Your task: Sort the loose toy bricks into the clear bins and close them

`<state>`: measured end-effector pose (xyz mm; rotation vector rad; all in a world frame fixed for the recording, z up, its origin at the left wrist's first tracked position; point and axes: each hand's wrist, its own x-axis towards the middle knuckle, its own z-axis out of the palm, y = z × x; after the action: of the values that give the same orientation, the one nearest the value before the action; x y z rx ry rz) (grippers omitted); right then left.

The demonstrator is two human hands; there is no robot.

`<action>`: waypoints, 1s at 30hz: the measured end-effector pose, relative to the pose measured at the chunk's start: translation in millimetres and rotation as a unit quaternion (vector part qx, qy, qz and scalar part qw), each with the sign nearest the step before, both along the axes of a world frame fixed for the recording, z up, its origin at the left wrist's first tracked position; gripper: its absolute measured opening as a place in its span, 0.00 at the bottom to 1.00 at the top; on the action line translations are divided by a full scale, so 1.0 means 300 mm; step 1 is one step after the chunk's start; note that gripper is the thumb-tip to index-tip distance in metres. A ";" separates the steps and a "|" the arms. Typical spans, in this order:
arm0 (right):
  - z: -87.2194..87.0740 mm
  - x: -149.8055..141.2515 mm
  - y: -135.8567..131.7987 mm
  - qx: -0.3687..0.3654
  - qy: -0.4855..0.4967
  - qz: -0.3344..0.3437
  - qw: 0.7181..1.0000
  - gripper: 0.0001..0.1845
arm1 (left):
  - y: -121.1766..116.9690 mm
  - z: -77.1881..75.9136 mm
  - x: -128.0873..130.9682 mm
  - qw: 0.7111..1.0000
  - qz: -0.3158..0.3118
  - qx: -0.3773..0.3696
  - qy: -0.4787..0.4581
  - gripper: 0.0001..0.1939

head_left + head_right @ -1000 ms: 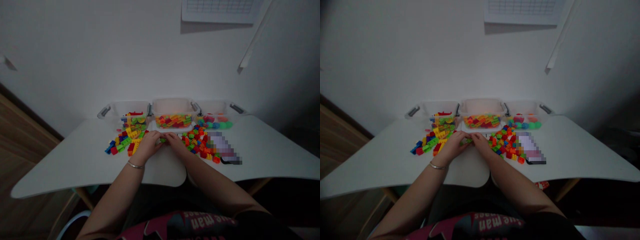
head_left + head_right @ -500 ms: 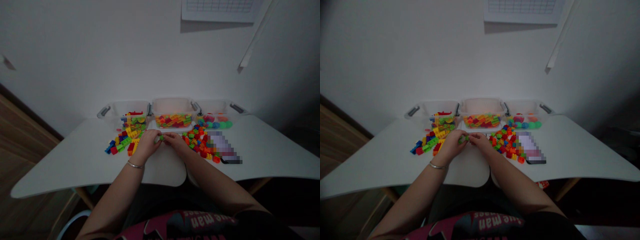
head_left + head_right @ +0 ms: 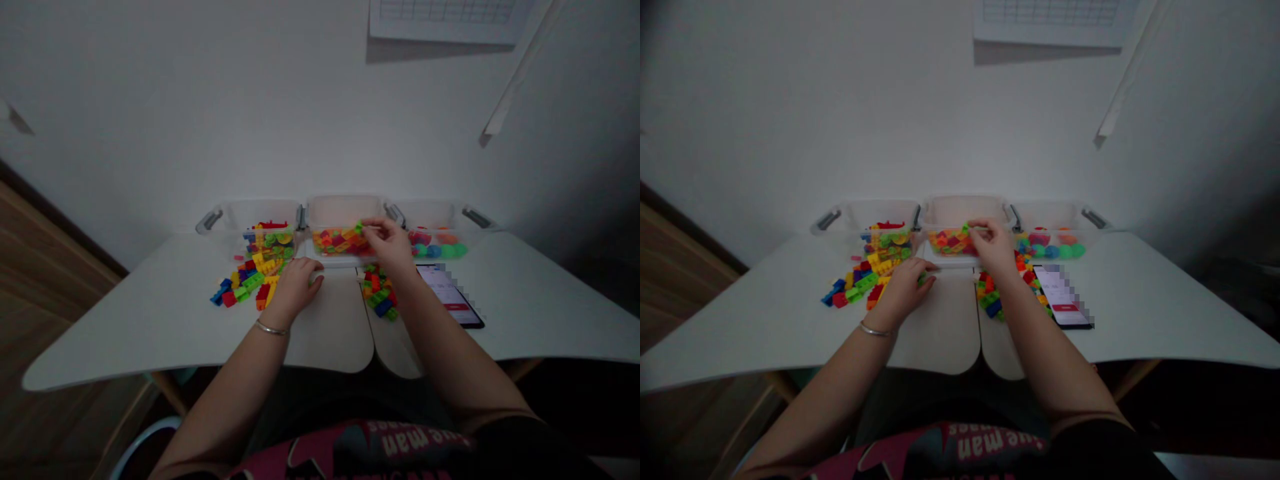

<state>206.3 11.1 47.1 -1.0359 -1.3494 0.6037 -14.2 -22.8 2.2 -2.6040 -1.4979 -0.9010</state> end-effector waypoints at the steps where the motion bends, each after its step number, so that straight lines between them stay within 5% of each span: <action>1: 0.027 0.026 0.008 0.049 -0.033 -0.039 0.998 0.11 | 0.001 -0.001 -0.001 1.000 0.004 -0.004 0.004 0.08; 5: 0.074 0.106 0.042 0.143 -0.165 -0.144 0.965 0.09 | 0.005 -0.008 -0.006 1.000 0.016 -0.017 0.018 0.08; 13: 0.031 0.136 0.090 0.091 -0.300 -0.184 0.931 0.12 | 0.008 -0.021 -0.015 0.998 0.017 -0.038 0.039 0.10; 19: 0.014 0.115 0.086 0.072 -0.417 -0.223 0.878 0.18 | 0.009 -0.020 -0.014 0.998 0.015 -0.044 0.040 0.11; 30: -0.035 0.132 0.094 0.133 -0.373 -0.170 0.903 0.20 | 0.014 -0.026 -0.018 0.997 -0.002 -0.064 0.038 0.12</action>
<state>245.8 39.4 36.7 -1.2934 -1.7812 -0.2830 -19.4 -18.7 -5.5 -2.6962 -1.5821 -0.7183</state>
